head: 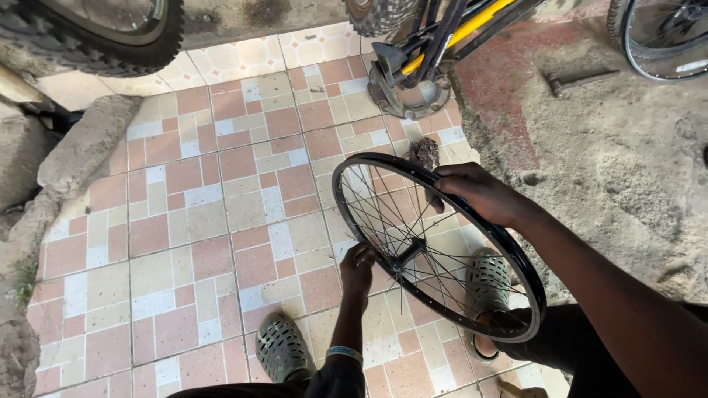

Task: The person works on a bicycle wheel placed on a tiled floor, using their hands to manipulate the spokes and rim. They rotate the wheel to access different sections and appear to be adjusting or tightening the spokes.

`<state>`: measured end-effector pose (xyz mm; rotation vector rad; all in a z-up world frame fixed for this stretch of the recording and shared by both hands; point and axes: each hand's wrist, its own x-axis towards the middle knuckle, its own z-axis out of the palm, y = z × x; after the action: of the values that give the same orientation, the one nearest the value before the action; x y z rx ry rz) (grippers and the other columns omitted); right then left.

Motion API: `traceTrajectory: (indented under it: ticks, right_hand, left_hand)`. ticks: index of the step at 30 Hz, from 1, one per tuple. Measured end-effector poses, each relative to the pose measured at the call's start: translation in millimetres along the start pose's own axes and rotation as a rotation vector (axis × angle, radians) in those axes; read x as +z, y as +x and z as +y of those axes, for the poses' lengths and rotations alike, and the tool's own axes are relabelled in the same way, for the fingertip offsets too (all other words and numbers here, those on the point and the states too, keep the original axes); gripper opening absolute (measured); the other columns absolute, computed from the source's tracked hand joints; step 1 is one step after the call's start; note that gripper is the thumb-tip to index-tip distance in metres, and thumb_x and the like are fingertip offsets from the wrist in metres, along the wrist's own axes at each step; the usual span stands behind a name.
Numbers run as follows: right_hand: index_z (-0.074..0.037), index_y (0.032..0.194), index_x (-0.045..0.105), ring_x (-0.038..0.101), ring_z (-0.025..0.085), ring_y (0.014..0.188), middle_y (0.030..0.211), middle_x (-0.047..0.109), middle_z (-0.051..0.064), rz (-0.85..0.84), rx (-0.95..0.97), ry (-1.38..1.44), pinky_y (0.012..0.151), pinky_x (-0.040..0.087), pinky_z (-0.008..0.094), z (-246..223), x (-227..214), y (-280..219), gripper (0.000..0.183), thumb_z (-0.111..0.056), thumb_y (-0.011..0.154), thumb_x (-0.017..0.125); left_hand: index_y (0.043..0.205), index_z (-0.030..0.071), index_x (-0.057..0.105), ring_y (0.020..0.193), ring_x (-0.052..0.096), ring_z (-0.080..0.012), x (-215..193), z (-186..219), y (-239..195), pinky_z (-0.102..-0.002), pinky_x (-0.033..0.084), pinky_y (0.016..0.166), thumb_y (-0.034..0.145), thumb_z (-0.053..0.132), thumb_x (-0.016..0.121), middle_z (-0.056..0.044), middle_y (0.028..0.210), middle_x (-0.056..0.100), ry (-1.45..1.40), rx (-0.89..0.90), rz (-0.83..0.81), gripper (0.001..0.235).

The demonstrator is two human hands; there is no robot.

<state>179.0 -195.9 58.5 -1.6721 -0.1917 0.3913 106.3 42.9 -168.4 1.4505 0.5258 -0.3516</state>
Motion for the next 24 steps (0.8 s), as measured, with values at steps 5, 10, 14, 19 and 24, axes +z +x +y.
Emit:
traceTrajectory:
  ticks: [5, 10, 14, 19, 24]
  right_hand:
    - [0.006, 0.119, 0.071, 0.06, 0.028, 0.077, 0.093, 0.071, 0.028, -0.055, -0.042, 0.003, 0.08, 0.05, 0.045, 12, -9, 2, 0.035, -0.013, 0.101, 0.048]
    - [0.008, 0.125, 0.067, 0.064, 0.03, 0.087, 0.101, 0.07, 0.028, -0.076, -0.046, -0.015, 0.091, 0.048, 0.053, 14, -12, 7, 0.038, -0.012, 0.103, 0.044]
    - [0.007, 0.113, 0.073, 0.054, 0.023, 0.066, 0.077, 0.068, 0.023, -0.05, -0.051, -0.004, 0.065, 0.045, 0.042, -3, -5, 5, 0.034, -0.013, 0.101, 0.049]
    - [0.005, 0.104, 0.075, 0.048, 0.017, 0.057, 0.067, 0.066, 0.02, -0.007, -0.037, -0.007, 0.056, 0.041, 0.033, -21, 1, 1, 0.031, -0.016, 0.097, 0.053]
    - [0.005, 0.101, 0.075, 0.046, 0.018, 0.059, 0.066, 0.066, 0.022, 0.033, 0.003, -0.044, 0.055, 0.039, 0.032, -25, 1, 0, 0.029, -0.015, 0.095, 0.055]
  left_hand:
    - [0.121, 0.006, 0.067, 0.102, 0.063, -0.0256, 2, 50, -25, -0.041, 0.05, 0.087, 0.083, 0.017, 0.081, -0.012, 0.109, 0.066, -0.29, -0.063, 0.124, 0.042]
    - [0.108, 0.009, 0.066, 0.098, 0.063, -0.0213, 4, 83, -43, -0.042, 0.048, 0.089, 0.087, 0.011, 0.08, -0.006, 0.104, 0.065, -0.404, 0.006, 0.073, 0.026]
    - [0.092, 0.01, 0.071, 0.092, 0.066, -0.019, 4, 99, -68, -0.034, 0.052, 0.08, 0.091, -0.003, 0.071, -0.008, 0.096, 0.071, -0.267, 0.372, -0.096, 0.013]
    - [0.089, 0.015, 0.077, 0.084, 0.071, -0.0137, 10, 97, -93, -0.029, 0.056, 0.077, 0.085, 0.001, 0.081, -0.002, 0.088, 0.077, -0.073, 0.613, -0.129, 0.015]
    - [0.092, 0.016, 0.078, 0.089, 0.07, -0.0293, 35, 107, -128, -0.038, 0.055, 0.079, 0.09, 0.002, 0.073, -0.005, 0.093, 0.071, 0.203, 0.826, -0.203, 0.015]
